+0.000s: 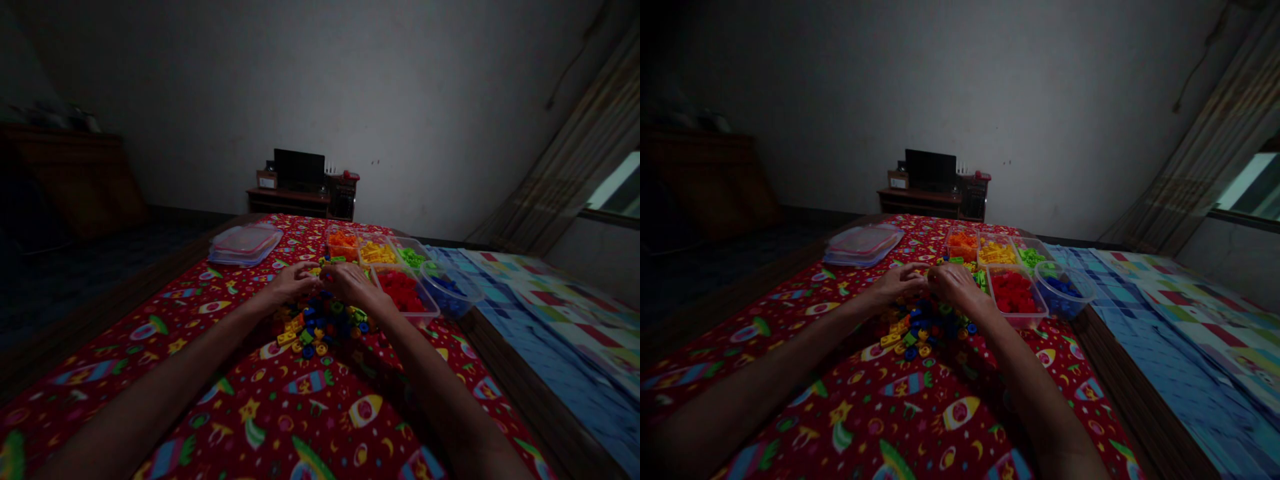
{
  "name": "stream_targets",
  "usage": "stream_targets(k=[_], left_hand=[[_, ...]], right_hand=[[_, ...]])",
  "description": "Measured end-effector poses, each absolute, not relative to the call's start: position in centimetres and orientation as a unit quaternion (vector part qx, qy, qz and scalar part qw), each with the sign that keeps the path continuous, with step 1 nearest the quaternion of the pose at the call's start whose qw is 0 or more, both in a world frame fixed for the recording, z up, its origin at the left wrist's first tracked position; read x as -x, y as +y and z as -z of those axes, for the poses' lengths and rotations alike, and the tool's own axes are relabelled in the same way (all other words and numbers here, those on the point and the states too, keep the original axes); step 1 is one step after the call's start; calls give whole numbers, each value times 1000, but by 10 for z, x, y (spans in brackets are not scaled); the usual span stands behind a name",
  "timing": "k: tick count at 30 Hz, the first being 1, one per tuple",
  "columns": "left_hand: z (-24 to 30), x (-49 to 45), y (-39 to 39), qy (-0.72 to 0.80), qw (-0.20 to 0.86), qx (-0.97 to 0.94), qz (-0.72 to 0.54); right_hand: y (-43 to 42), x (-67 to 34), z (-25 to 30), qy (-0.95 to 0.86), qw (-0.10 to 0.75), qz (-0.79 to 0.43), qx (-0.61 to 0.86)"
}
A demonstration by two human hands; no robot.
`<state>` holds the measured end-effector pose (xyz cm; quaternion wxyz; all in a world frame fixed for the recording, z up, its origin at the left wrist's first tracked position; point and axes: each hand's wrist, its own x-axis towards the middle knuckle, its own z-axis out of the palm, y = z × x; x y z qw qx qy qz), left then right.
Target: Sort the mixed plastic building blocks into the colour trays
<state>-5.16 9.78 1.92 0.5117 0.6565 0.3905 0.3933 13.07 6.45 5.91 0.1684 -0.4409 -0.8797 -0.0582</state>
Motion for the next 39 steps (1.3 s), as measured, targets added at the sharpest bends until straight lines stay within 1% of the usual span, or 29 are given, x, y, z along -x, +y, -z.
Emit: stream_targets(k=[4,7,9,12,14,16,19,22,26,28,32,36,39], left_hand=[[-16,52,96,373,544,-626,-416],[-17,57,101,369,526,-634,-431],[-21,66,108,394,466,-663,-434],[-24,87,119,458,302,-723,-420],[-20,101,127,486,231,-747,-390],[-13,110,133,495,213,-766,-350],[-1,111,138,474,225,-797,-299],[4,103,135,459,229,-818,-260],[2,96,129,478,186,-822,-247],[0,93,130,489,167,-816,-260],[-3,74,142,495,146,-808,-284],[-3,46,155,465,135,-836,-258],[0,35,159,471,92,-841,-251]], right_hand=[[65,-131,-59,-886,136,51,440],[69,-135,-59,-884,136,69,442],[72,-143,-64,-869,157,80,463],[74,-166,-82,-819,173,98,538],[73,-185,-95,-780,167,115,591],[72,-206,-105,-742,151,125,641],[71,-232,-111,-689,102,104,709],[72,-245,-109,-668,75,87,735],[75,-234,-107,-689,131,107,705],[76,-218,-106,-717,141,103,675],[78,-180,-92,-772,113,84,621],[82,-156,-63,-824,94,68,555],[89,-152,-42,-842,65,65,531]])
